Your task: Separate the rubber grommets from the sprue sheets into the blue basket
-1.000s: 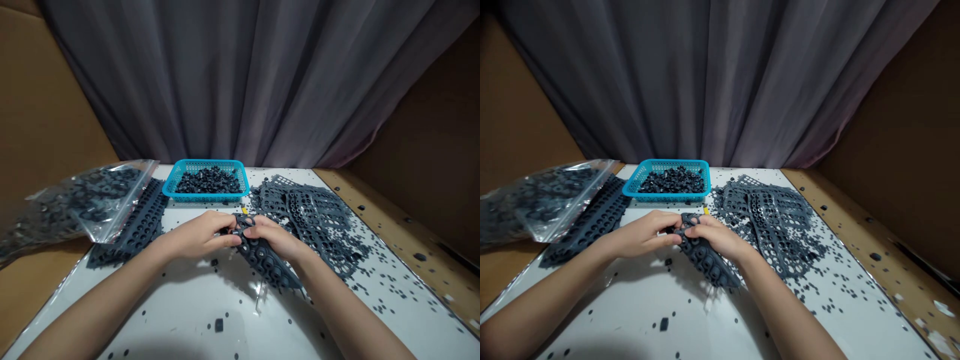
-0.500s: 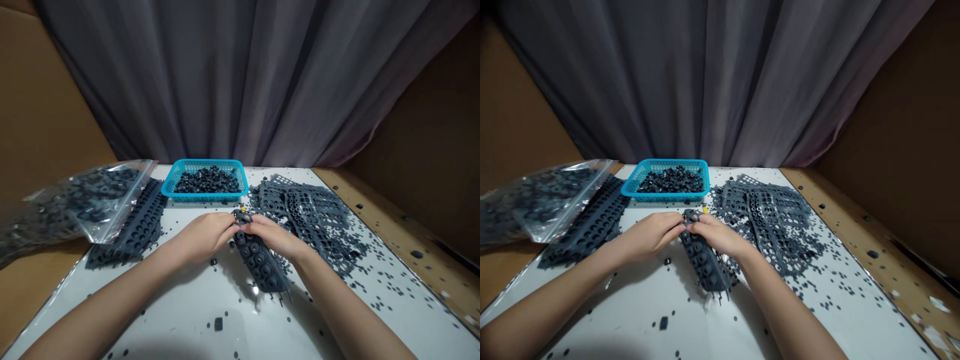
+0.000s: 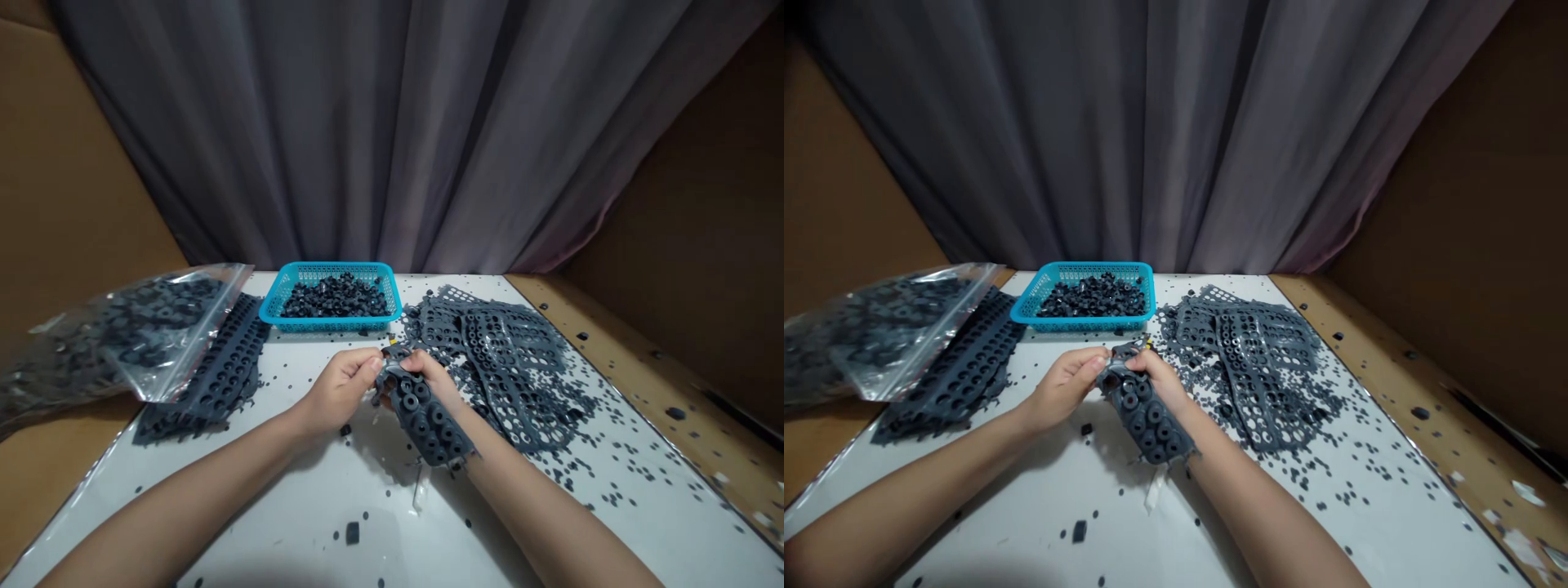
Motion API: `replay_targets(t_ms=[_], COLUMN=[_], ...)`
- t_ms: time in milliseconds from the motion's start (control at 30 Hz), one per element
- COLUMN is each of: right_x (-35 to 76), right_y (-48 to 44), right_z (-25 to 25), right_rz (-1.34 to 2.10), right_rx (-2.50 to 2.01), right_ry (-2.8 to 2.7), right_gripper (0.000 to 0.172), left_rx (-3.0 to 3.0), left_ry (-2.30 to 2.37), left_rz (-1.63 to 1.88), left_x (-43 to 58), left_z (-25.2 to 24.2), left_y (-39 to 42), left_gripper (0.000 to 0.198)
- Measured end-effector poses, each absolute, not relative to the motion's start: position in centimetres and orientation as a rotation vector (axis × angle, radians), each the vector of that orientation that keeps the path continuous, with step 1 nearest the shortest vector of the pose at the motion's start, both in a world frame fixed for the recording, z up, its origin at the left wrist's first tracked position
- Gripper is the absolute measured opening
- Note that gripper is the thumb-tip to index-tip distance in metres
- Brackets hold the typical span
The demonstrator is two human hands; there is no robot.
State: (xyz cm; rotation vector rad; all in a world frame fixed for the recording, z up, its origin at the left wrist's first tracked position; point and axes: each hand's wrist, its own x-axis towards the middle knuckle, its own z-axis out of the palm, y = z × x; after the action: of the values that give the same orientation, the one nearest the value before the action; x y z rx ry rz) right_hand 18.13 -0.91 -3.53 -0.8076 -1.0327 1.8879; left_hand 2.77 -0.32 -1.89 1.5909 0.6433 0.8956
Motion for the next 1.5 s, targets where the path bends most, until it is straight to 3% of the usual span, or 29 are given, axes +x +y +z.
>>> replay_targets(t_ms=[133, 267, 367, 467, 600, 667, 833, 1033, 1133, 1233, 1500], right_x=[17.9, 17.7, 17.5, 17.3, 17.2, 17.2, 17.2, 17.8, 18.1, 18.2, 18.0], right_y=[-0.9, -1.2, -1.4, -1.7, -1.9, -1.9, -1.6, -1.1, -0.9, -0.8, -0.9], right_z=[-3.8, -2.9, -2.5, -2.4, -2.2, -2.2, -2.5, -2.4, -2.2, -2.0, -1.9], right_rz=[2.001, 2.048, 2.035, 1.903, 1.859, 1.884, 1.881, 1.814, 1.766, 1.737, 1.725], right_rx=[-0.588, -0.598, -0.693, -0.842, -0.855, -0.825, -0.878, -0.837, -0.826, -0.82, -0.913], right_ry=[-0.693, -0.628, -0.667, -0.692, -0.843, -0.925, -1.052, -1.175, -1.202, -1.19, -1.052], right_gripper=[0.017, 0.017, 0.017, 0.019, 0.026, 0.032, 0.042, 0.027, 0.024, 0.023, 0.03], left_rx=[1.238, 1.263, 1.498, 1.997, 2.085, 2.103, 2.179, 2.362, 2.606, 2.794, 3.082], left_ry=[0.549, 0.554, 0.765, 1.356, 1.543, 1.593, 1.598, 1.28, 0.843, 0.845, 0.917], left_rz=[1.093, 1.169, 1.227, 1.254, 1.244, 1.201, 1.095, 1.283, 0.891, 0.528, 0.344], left_x=[3.7, 3.1, 1.1, -1.5, -3.9, -4.4, -4.7, -2.7, -1.5, -0.8, 0.2], left_z=[-2.0, -1.0, -1.0, -1.7, -3.5, -4.6, -5.0, 0.8, 3.6, 4.4, 2.3], left_y=[-0.6, 0.7, 4.0, 8.2, 12.3, 13.2, 13.5, 8.4, 4.3, 1.4, 1.0], left_gripper=[0.039, 0.035, 0.032, 0.023, 0.003, 0.008, 0.015, 0.015, 0.02, 0.027, 0.028])
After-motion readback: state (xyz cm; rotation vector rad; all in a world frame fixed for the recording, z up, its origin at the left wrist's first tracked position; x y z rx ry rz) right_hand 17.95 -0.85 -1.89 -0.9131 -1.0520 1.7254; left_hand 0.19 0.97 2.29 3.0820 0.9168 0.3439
